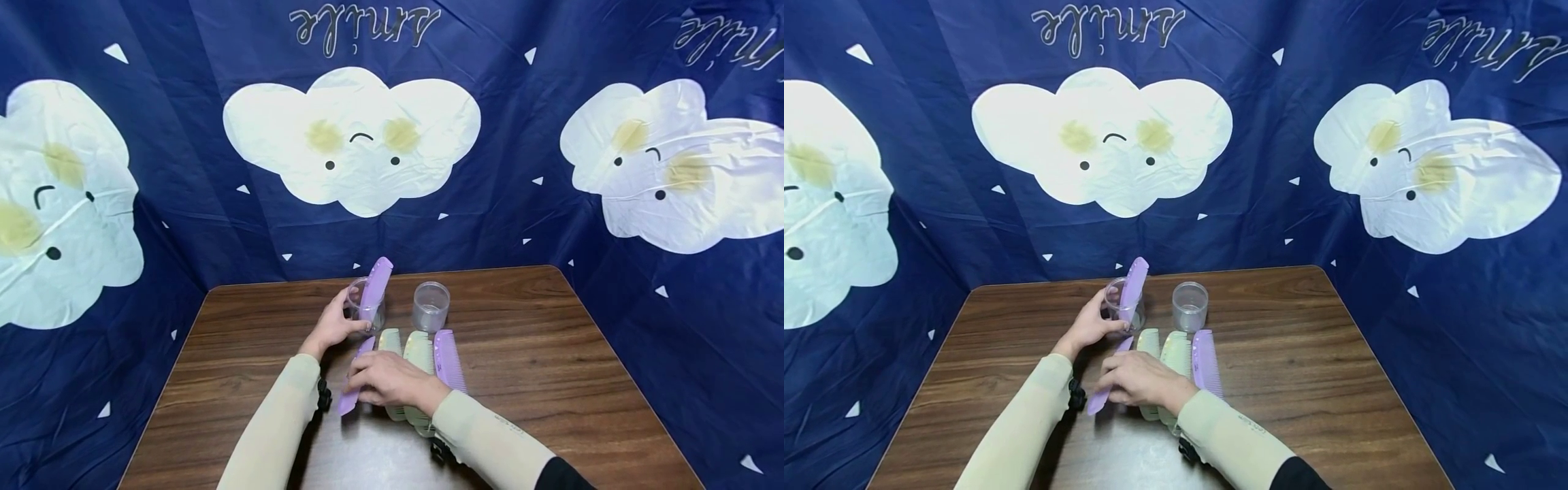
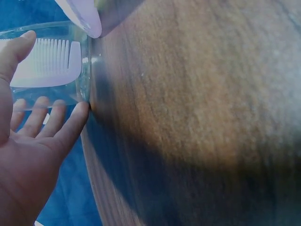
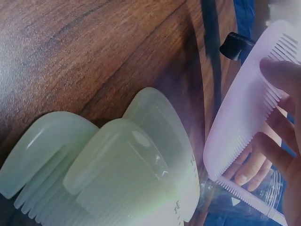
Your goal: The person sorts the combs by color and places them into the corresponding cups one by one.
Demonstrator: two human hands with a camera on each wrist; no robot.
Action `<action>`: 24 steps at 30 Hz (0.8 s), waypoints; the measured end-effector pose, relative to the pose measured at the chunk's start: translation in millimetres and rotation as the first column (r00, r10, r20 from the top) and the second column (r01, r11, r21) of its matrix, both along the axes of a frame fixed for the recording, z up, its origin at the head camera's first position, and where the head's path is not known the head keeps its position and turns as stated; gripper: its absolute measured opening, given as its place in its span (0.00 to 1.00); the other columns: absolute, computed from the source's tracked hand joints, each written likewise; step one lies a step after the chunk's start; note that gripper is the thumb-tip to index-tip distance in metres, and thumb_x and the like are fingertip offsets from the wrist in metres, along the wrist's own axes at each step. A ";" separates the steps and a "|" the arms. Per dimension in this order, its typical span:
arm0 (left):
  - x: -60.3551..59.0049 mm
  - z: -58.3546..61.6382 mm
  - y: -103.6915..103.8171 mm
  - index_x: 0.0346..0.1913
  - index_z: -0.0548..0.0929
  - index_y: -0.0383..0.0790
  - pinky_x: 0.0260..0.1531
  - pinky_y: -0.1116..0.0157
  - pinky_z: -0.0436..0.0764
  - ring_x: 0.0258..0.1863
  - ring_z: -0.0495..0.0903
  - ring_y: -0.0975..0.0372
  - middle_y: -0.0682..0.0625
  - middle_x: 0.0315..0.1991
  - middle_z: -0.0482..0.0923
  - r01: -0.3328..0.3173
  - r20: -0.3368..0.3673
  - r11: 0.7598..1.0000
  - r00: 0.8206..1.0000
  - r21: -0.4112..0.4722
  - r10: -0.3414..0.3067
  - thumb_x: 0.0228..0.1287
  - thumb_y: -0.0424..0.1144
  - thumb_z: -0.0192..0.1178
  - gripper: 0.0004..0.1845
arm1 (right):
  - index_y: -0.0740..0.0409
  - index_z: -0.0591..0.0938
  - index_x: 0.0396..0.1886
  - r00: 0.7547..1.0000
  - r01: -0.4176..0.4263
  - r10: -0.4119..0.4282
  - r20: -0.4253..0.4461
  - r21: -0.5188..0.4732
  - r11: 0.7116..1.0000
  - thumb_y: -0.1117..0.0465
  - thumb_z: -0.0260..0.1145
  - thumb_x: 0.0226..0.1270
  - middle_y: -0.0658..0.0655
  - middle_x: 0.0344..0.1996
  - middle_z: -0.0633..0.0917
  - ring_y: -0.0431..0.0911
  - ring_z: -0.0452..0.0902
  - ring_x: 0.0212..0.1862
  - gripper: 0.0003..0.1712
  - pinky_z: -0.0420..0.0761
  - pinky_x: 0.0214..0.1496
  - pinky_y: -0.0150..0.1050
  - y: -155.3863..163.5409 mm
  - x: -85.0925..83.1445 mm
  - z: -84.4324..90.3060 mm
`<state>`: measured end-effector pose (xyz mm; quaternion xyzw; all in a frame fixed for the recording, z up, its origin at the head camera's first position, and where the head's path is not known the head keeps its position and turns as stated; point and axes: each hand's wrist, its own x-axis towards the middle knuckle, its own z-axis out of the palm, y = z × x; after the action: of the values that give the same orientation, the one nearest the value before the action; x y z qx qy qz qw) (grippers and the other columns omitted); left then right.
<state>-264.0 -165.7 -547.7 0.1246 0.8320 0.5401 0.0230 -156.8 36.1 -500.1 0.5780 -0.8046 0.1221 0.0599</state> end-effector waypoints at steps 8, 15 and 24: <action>-0.3 -0.8 0.1 0.75 0.65 0.36 0.60 0.47 0.80 0.66 0.74 0.43 0.36 0.68 0.72 -0.012 0.001 0.999 1.000 -0.039 0.012 0.50 0.34 0.80 0.49 | 0.39 0.90 0.44 1.000 0.016 -0.017 -0.011 -0.071 0.997 0.55 0.74 0.63 0.38 0.44 0.84 0.34 0.80 0.49 0.10 0.79 0.53 0.27 3.6 -0.7 2.5; -0.5 -1.0 0.2 0.75 0.65 0.37 0.61 0.46 0.80 0.66 0.74 0.43 0.37 0.68 0.72 -0.017 0.007 0.999 1.000 -0.028 0.017 0.50 0.34 0.80 0.49 | 0.41 0.90 0.44 0.999 0.002 -0.007 -0.032 -0.154 0.988 0.56 0.75 0.62 0.39 0.42 0.85 0.35 0.81 0.48 0.10 0.80 0.52 0.28 4.3 -2.3 4.7; -1.2 -0.3 0.3 0.75 0.66 0.39 0.62 0.46 0.79 0.66 0.75 0.43 0.38 0.67 0.74 -0.014 0.002 0.999 1.000 -0.037 0.014 0.50 0.35 0.81 0.49 | 0.44 0.88 0.40 0.998 -0.006 -0.009 -0.062 -0.230 0.973 0.59 0.77 0.60 0.41 0.40 0.86 0.37 0.82 0.47 0.09 0.80 0.55 0.29 5.3 -5.8 8.0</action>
<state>-265.2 -165.4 -548.0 0.1176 0.8428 0.5247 0.0223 -162.6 41.4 -492.1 0.5701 -0.7833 0.1962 0.1515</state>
